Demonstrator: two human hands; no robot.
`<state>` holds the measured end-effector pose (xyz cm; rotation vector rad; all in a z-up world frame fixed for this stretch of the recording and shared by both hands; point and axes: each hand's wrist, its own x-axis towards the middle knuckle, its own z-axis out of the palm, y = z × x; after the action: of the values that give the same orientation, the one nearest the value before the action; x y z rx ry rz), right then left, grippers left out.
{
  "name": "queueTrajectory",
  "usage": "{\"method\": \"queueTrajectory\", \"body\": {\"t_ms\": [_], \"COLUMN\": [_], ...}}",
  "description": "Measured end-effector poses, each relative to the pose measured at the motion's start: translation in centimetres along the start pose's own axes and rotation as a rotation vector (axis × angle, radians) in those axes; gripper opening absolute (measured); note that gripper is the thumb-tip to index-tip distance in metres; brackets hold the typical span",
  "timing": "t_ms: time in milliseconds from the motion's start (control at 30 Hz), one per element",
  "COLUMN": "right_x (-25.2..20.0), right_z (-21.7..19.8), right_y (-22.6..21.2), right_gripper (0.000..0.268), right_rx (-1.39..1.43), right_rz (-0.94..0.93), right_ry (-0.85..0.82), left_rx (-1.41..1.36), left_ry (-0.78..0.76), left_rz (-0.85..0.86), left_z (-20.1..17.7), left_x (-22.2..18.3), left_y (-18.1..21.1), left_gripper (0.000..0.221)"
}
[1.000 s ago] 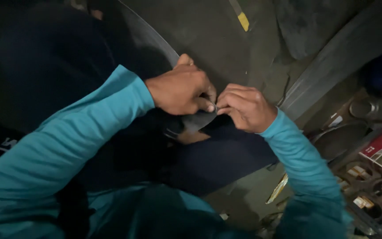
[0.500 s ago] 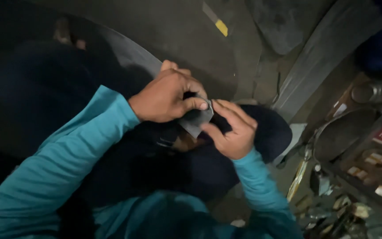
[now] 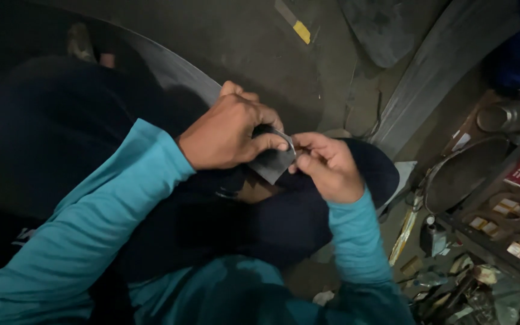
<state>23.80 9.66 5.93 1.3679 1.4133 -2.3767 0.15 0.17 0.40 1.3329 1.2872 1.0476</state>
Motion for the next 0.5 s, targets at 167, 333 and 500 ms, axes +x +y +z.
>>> {"method": "queueTrajectory", "body": {"t_ms": [167, 333, 500], "right_x": [0.8, 0.8, 0.7], "right_z": [-2.1, 2.0, 5.9], "right_y": [-1.0, -5.9, -3.6], "right_gripper": [0.018, 0.011, 0.006], "right_rx": [0.016, -0.939, -1.683], "right_rz": [0.132, -0.257, -0.911], "right_ry": [-0.053, -0.015, 0.349], "left_rx": [0.03, 0.082, 0.112], "left_ry": [-0.013, -0.004, 0.095], "left_rz": [0.003, -0.045, -0.082], "left_z": [0.2, 0.6, 0.4], "left_x": [-0.1, 0.2, 0.1], "left_y": [0.1, 0.1, 0.1], "left_gripper": [0.028, 0.029, 0.023]}}
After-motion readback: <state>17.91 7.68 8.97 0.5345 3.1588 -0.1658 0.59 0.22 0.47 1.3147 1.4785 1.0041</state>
